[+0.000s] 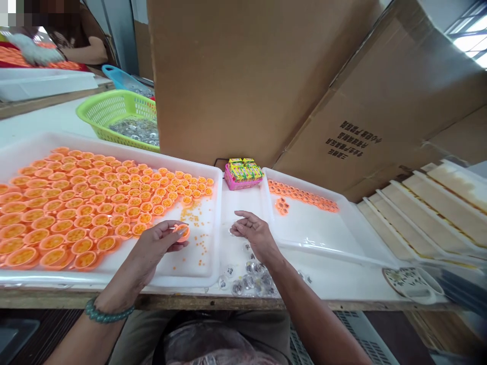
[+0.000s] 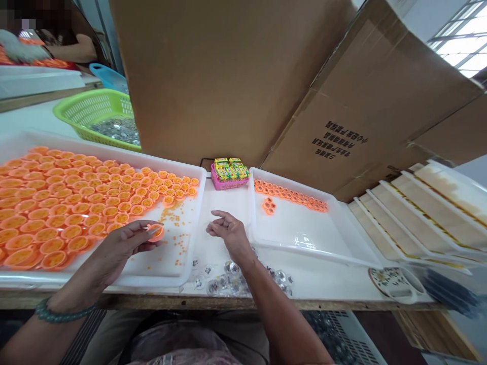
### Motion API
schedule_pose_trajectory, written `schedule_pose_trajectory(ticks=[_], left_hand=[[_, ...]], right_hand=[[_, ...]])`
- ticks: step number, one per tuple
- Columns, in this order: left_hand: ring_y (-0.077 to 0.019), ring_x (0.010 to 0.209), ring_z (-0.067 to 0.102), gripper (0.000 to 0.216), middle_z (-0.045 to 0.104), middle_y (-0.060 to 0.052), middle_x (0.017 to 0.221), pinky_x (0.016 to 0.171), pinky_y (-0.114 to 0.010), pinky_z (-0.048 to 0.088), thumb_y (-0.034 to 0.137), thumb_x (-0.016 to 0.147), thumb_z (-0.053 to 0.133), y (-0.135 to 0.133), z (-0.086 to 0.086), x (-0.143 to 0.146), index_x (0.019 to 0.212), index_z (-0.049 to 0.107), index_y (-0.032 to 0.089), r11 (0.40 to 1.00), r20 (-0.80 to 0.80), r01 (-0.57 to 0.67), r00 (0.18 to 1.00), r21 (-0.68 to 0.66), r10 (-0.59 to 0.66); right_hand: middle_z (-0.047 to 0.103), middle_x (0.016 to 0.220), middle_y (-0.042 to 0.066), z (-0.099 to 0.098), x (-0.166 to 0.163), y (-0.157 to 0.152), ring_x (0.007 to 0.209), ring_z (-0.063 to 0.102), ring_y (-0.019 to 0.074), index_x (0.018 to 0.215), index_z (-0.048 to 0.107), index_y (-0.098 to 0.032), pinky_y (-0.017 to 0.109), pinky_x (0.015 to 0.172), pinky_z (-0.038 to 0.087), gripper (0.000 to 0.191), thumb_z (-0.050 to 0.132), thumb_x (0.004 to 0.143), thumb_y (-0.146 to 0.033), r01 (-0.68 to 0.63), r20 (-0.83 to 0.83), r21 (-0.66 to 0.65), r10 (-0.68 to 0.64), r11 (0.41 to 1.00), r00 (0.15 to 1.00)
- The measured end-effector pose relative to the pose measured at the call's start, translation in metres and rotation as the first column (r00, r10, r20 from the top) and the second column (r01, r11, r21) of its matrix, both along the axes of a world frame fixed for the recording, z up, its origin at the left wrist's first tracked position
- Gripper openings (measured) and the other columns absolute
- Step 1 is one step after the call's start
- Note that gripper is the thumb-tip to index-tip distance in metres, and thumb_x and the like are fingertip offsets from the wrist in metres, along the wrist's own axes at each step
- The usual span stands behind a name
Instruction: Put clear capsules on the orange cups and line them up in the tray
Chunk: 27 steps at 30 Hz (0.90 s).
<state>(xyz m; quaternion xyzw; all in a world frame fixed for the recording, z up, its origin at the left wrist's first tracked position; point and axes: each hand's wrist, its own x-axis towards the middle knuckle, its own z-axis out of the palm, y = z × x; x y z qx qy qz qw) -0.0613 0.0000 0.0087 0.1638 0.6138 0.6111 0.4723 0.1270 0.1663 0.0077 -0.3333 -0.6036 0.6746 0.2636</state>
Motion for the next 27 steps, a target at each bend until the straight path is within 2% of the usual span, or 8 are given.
schedule_pose_trajectory(ticks=[2, 5, 8, 11, 21, 27], left_hand=[[-0.0161, 0.074, 0.062, 0.036, 0.064, -0.003, 0.080, 0.071, -0.027, 0.050, 0.041, 0.067, 0.073, 0.000, 0.002, 0.001, 0.090, 0.064, 0.015, 1.000, -0.007, 0.002, 1.000, 0.007, -0.002], [-0.0167, 0.074, 0.062, 0.035, 0.065, -0.003, 0.081, 0.072, -0.028, 0.050, 0.041, 0.067, 0.071, 0.000, 0.003, 0.003, 0.091, 0.065, 0.016, 0.999, -0.001, -0.002, 1.000, 0.039, 0.002], [-0.0176, 0.078, 0.063, 0.037, 0.066, -0.003, 0.084, 0.076, -0.030, 0.050, 0.038, 0.066, 0.073, -0.002, 0.000, 0.004, 0.095, 0.066, 0.018, 0.994, -0.012, 0.008, 1.000, 0.110, -0.007], [-0.0193, 0.084, 0.062, 0.042, 0.066, -0.004, 0.089, 0.078, -0.031, 0.049, 0.031, 0.063, 0.076, -0.003, -0.003, 0.004, 0.101, 0.064, 0.018, 0.985, -0.100, 0.026, 0.995, 0.173, -0.009], [-0.0175, 0.072, 0.062, 0.033, 0.067, -0.001, 0.078, 0.067, -0.027, 0.049, 0.029, 0.069, 0.069, -0.003, -0.007, 0.004, 0.099, 0.065, 0.018, 0.985, -0.228, 0.018, 0.973, 0.171, 0.022], [-0.0217, 0.083, 0.064, 0.030, 0.070, -0.005, 0.090, 0.078, -0.033, 0.050, 0.026, 0.071, 0.065, -0.004, -0.008, 0.005, 0.100, 0.065, 0.018, 0.980, -0.189, 0.036, 0.982, 0.196, 0.002]], right_hand=[[0.063, 0.076, 0.000, 0.008, -0.012, -0.010, 0.077, 0.061, 0.0141, 0.099, 0.066, -0.021, 0.029, 0.075, 0.046, 0.034, 0.072, 0.067, -0.029, -0.045, -0.108, -0.075, 0.036, 0.996, 0.994], [0.061, 0.072, 0.000, 0.013, -0.031, -0.025, 0.071, 0.058, 0.0115, 0.085, 0.067, -0.020, 0.025, 0.070, 0.046, 0.022, 0.074, 0.066, -0.030, -0.115, -0.192, -0.171, 0.081, 0.979, 0.978], [0.060, 0.073, -0.001, 0.010, -0.046, -0.038, 0.068, 0.058, 0.0112, 0.084, 0.063, -0.021, 0.025, 0.068, 0.047, 0.027, 0.077, 0.063, -0.031, -0.155, -0.227, -0.278, 0.092, 0.948, 0.970], [0.061, 0.075, -0.002, 0.007, -0.058, -0.045, 0.069, 0.061, 0.0113, 0.085, 0.062, -0.020, 0.026, 0.069, 0.049, 0.032, 0.079, 0.060, -0.031, -0.156, -0.215, -0.329, 0.087, 0.931, 0.973], [0.065, 0.064, 0.001, 0.012, -0.078, -0.055, 0.058, 0.060, 0.0106, 0.073, 0.064, -0.015, 0.023, 0.058, 0.048, 0.032, 0.080, 0.056, -0.036, -0.121, 0.009, -0.251, 0.127, 0.960, 0.992], [0.062, 0.054, -0.001, 0.008, -0.088, -0.065, 0.047, 0.056, 0.0092, 0.066, 0.062, -0.014, 0.023, 0.051, 0.047, 0.036, 0.080, 0.052, -0.042, -0.042, 0.045, -0.284, 0.057, 0.958, 0.997]])
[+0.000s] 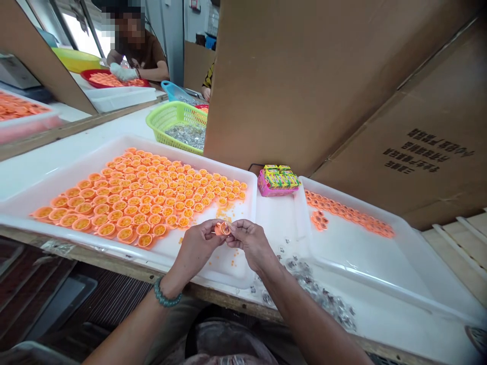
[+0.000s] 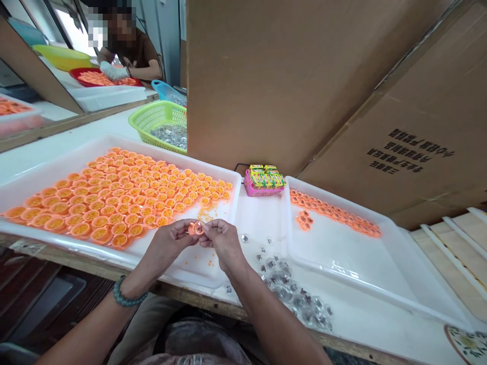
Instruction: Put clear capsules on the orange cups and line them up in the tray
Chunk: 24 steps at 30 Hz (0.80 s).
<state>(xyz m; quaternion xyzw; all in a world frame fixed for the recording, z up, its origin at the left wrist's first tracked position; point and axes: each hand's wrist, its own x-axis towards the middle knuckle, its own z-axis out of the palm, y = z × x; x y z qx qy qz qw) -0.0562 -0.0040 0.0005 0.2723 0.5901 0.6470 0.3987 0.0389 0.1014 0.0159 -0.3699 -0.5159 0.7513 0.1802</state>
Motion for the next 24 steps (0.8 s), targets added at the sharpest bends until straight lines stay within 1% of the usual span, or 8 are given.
schedule_pose_trajectory(ticks=[4, 9, 11, 14, 17, 19, 21, 24], left_hand=[[-0.0210, 0.080, 0.065, 0.029, 0.070, -0.003, 0.086, 0.075, -0.031, 0.050, 0.026, 0.070, 0.065, 0.000, 0.003, 0.000, 0.099, 0.066, 0.019, 1.000, -0.021, 0.001, 1.000, -0.031, -0.002], [-0.0210, 0.081, 0.063, 0.029, 0.069, -0.004, 0.085, 0.074, -0.030, 0.049, 0.029, 0.072, 0.063, -0.002, 0.007, 0.000, 0.098, 0.067, 0.018, 0.997, -0.025, 0.074, 0.997, -0.017, -0.074], [-0.0197, 0.075, 0.062, 0.030, 0.067, -0.003, 0.078, 0.069, -0.029, 0.048, 0.032, 0.073, 0.063, -0.002, 0.009, 0.001, 0.099, 0.068, 0.018, 0.998, -0.056, 0.068, 0.996, -0.007, -0.068], [-0.0146, 0.060, 0.054, 0.029, 0.060, 0.001, 0.063, 0.057, -0.025, 0.043, 0.038, 0.071, 0.066, -0.002, 0.010, 0.001, 0.094, 0.069, 0.019, 0.999, -0.166, -0.006, 0.986, -0.039, 0.000], [-0.0125, 0.056, 0.049, 0.028, 0.057, 0.002, 0.062, 0.053, -0.024, 0.038, 0.041, 0.071, 0.068, -0.003, 0.009, 0.002, 0.088, 0.069, 0.018, 0.998, -0.198, -0.035, 0.980, -0.058, 0.023], [-0.0121, 0.056, 0.047, 0.029, 0.056, 0.002, 0.060, 0.052, -0.024, 0.036, 0.041, 0.072, 0.068, -0.003, 0.009, 0.002, 0.088, 0.068, 0.018, 0.998, -0.202, -0.032, 0.979, -0.056, 0.020], [-0.0124, 0.057, 0.048, 0.030, 0.056, 0.002, 0.061, 0.053, -0.024, 0.037, 0.041, 0.072, 0.068, -0.004, 0.010, 0.002, 0.091, 0.068, 0.018, 0.999, -0.206, -0.016, 0.979, -0.047, 0.006], [-0.0143, 0.065, 0.052, 0.032, 0.061, -0.001, 0.070, 0.059, -0.025, 0.041, 0.039, 0.072, 0.068, -0.004, 0.011, 0.002, 0.093, 0.067, 0.016, 0.999, -0.189, 0.031, 0.981, -0.031, -0.037]], right_hand=[[0.062, 0.054, 0.000, -0.001, 0.001, -0.002, 0.047, 0.057, 0.0099, 0.068, 0.062, -0.014, 0.024, 0.051, 0.048, 0.035, 0.078, 0.055, -0.042, -0.006, 0.010, 0.072, 0.005, 0.997, 1.000], [0.062, 0.054, 0.000, 0.004, 0.006, 0.004, 0.049, 0.059, 0.0110, 0.068, 0.063, -0.014, 0.024, 0.052, 0.050, 0.032, 0.076, 0.059, -0.042, -0.068, 0.056, 0.197, 0.058, 0.978, 0.997], [0.062, 0.053, 0.000, 0.006, 0.006, 0.007, 0.049, 0.059, 0.0115, 0.067, 0.063, -0.014, 0.024, 0.052, 0.050, 0.031, 0.077, 0.058, -0.041, -0.092, 0.065, 0.186, 0.082, 0.978, 0.995], [0.064, 0.054, 0.000, 0.006, 0.006, 0.009, 0.047, 0.058, 0.0108, 0.064, 0.062, -0.014, 0.024, 0.051, 0.049, 0.030, 0.078, 0.055, -0.037, -0.117, 0.027, 0.118, 0.115, 0.986, 0.993], [0.064, 0.054, 0.001, 0.006, 0.007, 0.007, 0.047, 0.058, 0.0105, 0.063, 0.060, -0.015, 0.023, 0.050, 0.047, 0.026, 0.077, 0.057, -0.034, -0.133, -0.001, 0.102, 0.134, 0.986, 0.991], [0.063, 0.054, 0.000, 0.008, 0.009, 0.004, 0.049, 0.057, 0.0105, 0.064, 0.060, -0.015, 0.022, 0.050, 0.047, 0.023, 0.075, 0.060, -0.032, -0.130, -0.008, 0.148, 0.133, 0.980, 0.991], [0.061, 0.055, -0.001, 0.010, 0.013, 0.001, 0.051, 0.056, 0.0103, 0.066, 0.061, -0.015, 0.022, 0.051, 0.046, 0.021, 0.074, 0.063, -0.031, -0.106, -0.008, 0.233, 0.111, 0.967, 0.994], [0.062, 0.061, -0.001, 0.014, 0.019, -0.003, 0.055, 0.055, 0.0105, 0.070, 0.062, -0.016, 0.022, 0.052, 0.045, 0.017, 0.070, 0.068, -0.032, -0.056, 0.000, 0.373, 0.060, 0.926, 0.998]])
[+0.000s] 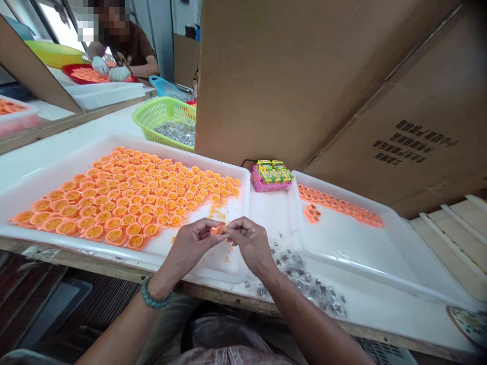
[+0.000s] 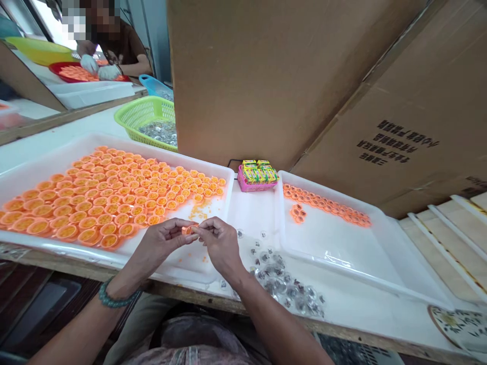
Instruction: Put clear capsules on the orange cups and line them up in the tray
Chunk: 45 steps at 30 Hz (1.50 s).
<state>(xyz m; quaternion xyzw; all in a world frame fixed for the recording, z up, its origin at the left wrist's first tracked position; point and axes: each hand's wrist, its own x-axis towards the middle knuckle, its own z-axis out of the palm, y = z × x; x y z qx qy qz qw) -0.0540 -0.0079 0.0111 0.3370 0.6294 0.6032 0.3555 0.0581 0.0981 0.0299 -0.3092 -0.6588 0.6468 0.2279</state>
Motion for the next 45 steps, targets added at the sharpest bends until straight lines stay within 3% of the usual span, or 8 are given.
schedule_pose_trajectory(ticks=[5, 10, 15, 21, 24, 30, 40, 45], left_hand=[[-0.0162, 0.071, 0.057, 0.031, 0.066, -0.004, 0.079, 0.065, -0.027, 0.045, 0.036, 0.071, 0.070, 0.001, -0.001, 0.000, 0.095, 0.067, 0.016, 1.000, 0.025, 0.010, 1.000, 0.018, -0.011], [-0.0180, 0.073, 0.060, 0.032, 0.068, -0.004, 0.081, 0.066, -0.028, 0.047, 0.035, 0.069, 0.072, 0.000, 0.000, 0.001, 0.095, 0.068, 0.017, 1.000, 0.031, -0.012, 0.999, 0.027, 0.011], [-0.0171, 0.075, 0.061, 0.028, 0.070, -0.003, 0.084, 0.068, -0.026, 0.048, 0.034, 0.070, 0.071, 0.000, 0.003, 0.002, 0.094, 0.069, 0.018, 1.000, 0.018, 0.005, 1.000, 0.010, -0.006], [-0.0171, 0.074, 0.061, 0.025, 0.071, -0.004, 0.081, 0.068, -0.025, 0.046, 0.034, 0.072, 0.069, -0.001, 0.004, 0.001, 0.091, 0.070, 0.017, 1.000, -0.006, 0.007, 1.000, -0.017, -0.008], [-0.0174, 0.075, 0.060, 0.025, 0.070, -0.004, 0.083, 0.068, -0.026, 0.046, 0.035, 0.073, 0.067, 0.000, 0.004, 0.001, 0.091, 0.070, 0.018, 0.999, -0.016, 0.046, 0.999, -0.021, -0.046], [-0.0183, 0.076, 0.061, 0.031, 0.069, -0.004, 0.086, 0.068, -0.027, 0.047, 0.035, 0.068, 0.072, 0.002, 0.001, 0.003, 0.093, 0.068, 0.018, 0.999, 0.028, 0.040, 0.999, -0.009, -0.039], [-0.0145, 0.068, 0.061, 0.017, 0.071, -0.001, 0.076, 0.062, -0.022, 0.047, 0.033, 0.070, 0.071, 0.000, 0.005, 0.003, 0.081, 0.072, 0.020, 0.999, 0.001, 0.023, 1.000, -0.044, -0.023], [-0.0175, 0.082, 0.064, 0.027, 0.071, -0.004, 0.090, 0.076, -0.027, 0.051, 0.034, 0.071, 0.071, 0.002, 0.005, 0.002, 0.093, 0.067, 0.018, 0.999, 0.149, -0.001, 0.989, 0.035, -0.004]], right_hand=[[0.062, 0.067, 0.000, -0.001, 0.006, -0.004, 0.060, 0.056, 0.0116, 0.075, 0.063, -0.018, 0.024, 0.058, 0.046, 0.011, 0.063, 0.075, -0.028, 0.011, -0.011, 0.146, -0.010, 0.989, 1.000], [0.063, 0.076, 0.001, -0.002, 0.010, -0.004, 0.071, 0.058, 0.0128, 0.078, 0.064, -0.019, 0.025, 0.068, 0.047, 0.007, 0.060, 0.078, -0.024, 0.027, -0.038, 0.440, -0.011, 0.898, 0.999], [0.062, 0.064, 0.000, 0.003, 0.005, 0.001, 0.060, 0.057, 0.0119, 0.073, 0.064, -0.017, 0.024, 0.059, 0.047, 0.013, 0.063, 0.076, -0.030, -0.034, 0.063, 0.149, 0.025, 0.988, 0.998], [0.059, 0.055, -0.001, -0.001, 0.002, 0.011, 0.052, 0.055, 0.0107, 0.065, 0.061, -0.016, 0.024, 0.053, 0.046, 0.025, 0.073, 0.065, -0.037, -0.121, 0.046, -0.119, 0.128, 0.985, 0.991], [0.059, 0.059, -0.002, -0.006, 0.006, 0.012, 0.054, 0.052, 0.0098, 0.070, 0.062, -0.017, 0.023, 0.053, 0.044, 0.021, 0.072, 0.067, -0.036, -0.144, 0.029, -0.090, 0.147, 0.985, 0.989], [0.063, 0.074, 0.001, -0.004, 0.012, 0.008, 0.070, 0.056, 0.0129, 0.071, 0.067, -0.019, 0.025, 0.066, 0.043, 0.012, 0.068, 0.072, -0.030, -0.056, 0.048, 0.231, 0.046, 0.971, 0.998], [0.058, 0.056, -0.001, -0.015, 0.004, 0.012, 0.054, 0.049, 0.0102, 0.061, 0.064, -0.015, 0.025, 0.057, 0.039, 0.025, 0.076, 0.059, -0.037, -0.090, 0.001, -0.175, 0.091, 0.980, 0.996], [0.064, 0.077, 0.002, -0.007, 0.010, 0.013, 0.072, 0.056, 0.0130, 0.085, 0.068, -0.017, 0.026, 0.069, 0.044, 0.023, 0.067, 0.072, -0.037, -0.086, -0.017, -0.027, 0.086, 0.996, 0.996]])
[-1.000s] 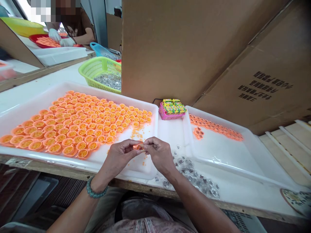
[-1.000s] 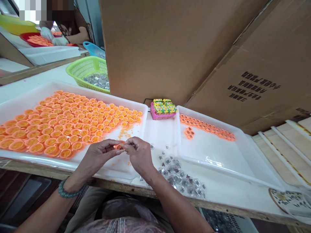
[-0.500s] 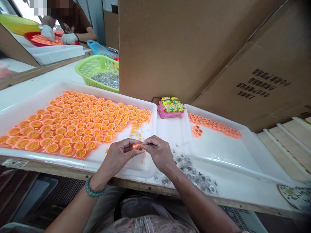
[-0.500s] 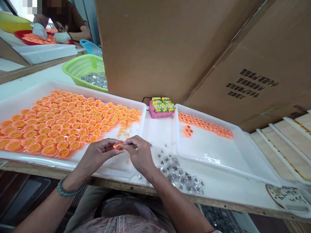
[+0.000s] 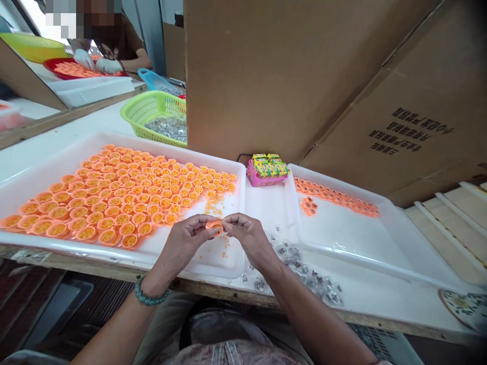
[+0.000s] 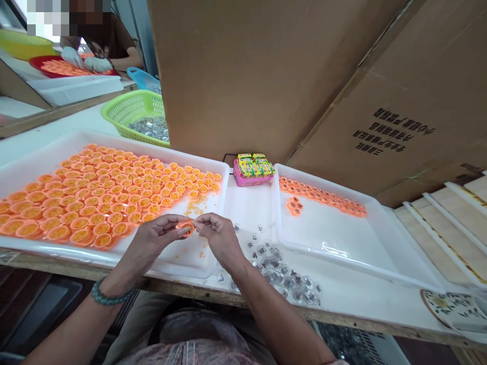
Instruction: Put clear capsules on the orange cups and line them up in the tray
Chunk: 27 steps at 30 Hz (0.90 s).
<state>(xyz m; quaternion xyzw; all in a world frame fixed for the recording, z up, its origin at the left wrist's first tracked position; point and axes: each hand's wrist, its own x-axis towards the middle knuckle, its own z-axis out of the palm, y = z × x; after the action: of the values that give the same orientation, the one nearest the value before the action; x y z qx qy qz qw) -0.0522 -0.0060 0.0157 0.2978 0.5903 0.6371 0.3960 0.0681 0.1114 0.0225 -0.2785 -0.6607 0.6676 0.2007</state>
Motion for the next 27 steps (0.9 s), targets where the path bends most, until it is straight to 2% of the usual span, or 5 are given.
schedule_pose_trajectory(ticks=[6, 16, 22, 25, 27], left_hand=[[-0.0198, 0.086, 0.066, 0.052, 0.070, -0.005, 0.093, 0.081, -0.032, 0.052, 0.030, 0.066, 0.075, 0.000, -0.002, 0.002, 0.112, 0.054, 0.019, 0.999, 0.061, 0.019, 0.998, 0.031, -0.021], [-0.0220, 0.085, 0.064, 0.030, 0.070, -0.005, 0.089, 0.078, -0.030, 0.051, 0.036, 0.069, 0.072, -0.002, -0.002, 0.001, 0.091, 0.067, 0.017, 0.994, -0.074, 0.078, 0.994, -0.080, -0.084], [-0.0269, 0.090, 0.064, 0.055, 0.070, -0.006, 0.096, 0.083, -0.036, 0.052, 0.044, 0.056, 0.078, 0.004, -0.008, -0.001, 0.104, 0.063, 0.022, 0.979, -0.057, 0.068, 0.995, -0.191, -0.081], [-0.0287, 0.091, 0.064, 0.080, 0.070, -0.004, 0.096, 0.084, -0.040, 0.053, 0.046, 0.047, 0.081, 0.010, -0.010, -0.003, 0.120, 0.053, 0.028, 0.979, 0.024, -0.001, 1.000, -0.204, 0.006], [-0.0308, 0.098, 0.062, 0.076, 0.069, -0.006, 0.101, 0.090, -0.042, 0.050, 0.051, 0.044, 0.080, 0.012, -0.011, -0.004, 0.112, 0.059, 0.027, 0.967, -0.005, -0.015, 1.000, -0.253, 0.014]], right_hand=[[0.065, 0.095, 0.005, 0.005, 0.004, -0.003, 0.087, 0.058, 0.0163, 0.101, 0.065, -0.020, 0.028, 0.077, 0.047, 0.029, 0.063, 0.078, -0.038, -0.098, 0.064, 0.154, 0.089, 0.983, 0.994], [0.058, 0.084, 0.004, -0.001, 0.002, -0.013, 0.077, 0.054, 0.0139, 0.085, 0.063, -0.018, 0.026, 0.071, 0.043, 0.011, 0.054, 0.084, -0.023, -0.107, 0.088, 0.545, 0.070, 0.831, 0.994], [0.061, 0.078, 0.002, 0.004, 0.007, -0.007, 0.070, 0.055, 0.0120, 0.081, 0.064, -0.019, 0.023, 0.065, 0.043, 0.016, 0.059, 0.081, -0.034, -0.084, 0.116, 0.499, 0.029, 0.862, 0.993], [0.066, 0.082, 0.003, 0.013, 0.027, 0.028, 0.074, 0.059, 0.0124, 0.086, 0.064, -0.019, 0.022, 0.065, 0.045, 0.026, 0.053, 0.083, -0.042, 0.092, 0.020, 0.413, -0.110, 0.906, 0.994], [0.068, 0.086, 0.004, 0.019, 0.053, 0.065, 0.076, 0.061, 0.0132, 0.089, 0.064, -0.018, 0.023, 0.065, 0.046, 0.032, 0.047, 0.085, -0.045, 0.339, -0.036, 0.420, -0.358, 0.842, 0.933]])
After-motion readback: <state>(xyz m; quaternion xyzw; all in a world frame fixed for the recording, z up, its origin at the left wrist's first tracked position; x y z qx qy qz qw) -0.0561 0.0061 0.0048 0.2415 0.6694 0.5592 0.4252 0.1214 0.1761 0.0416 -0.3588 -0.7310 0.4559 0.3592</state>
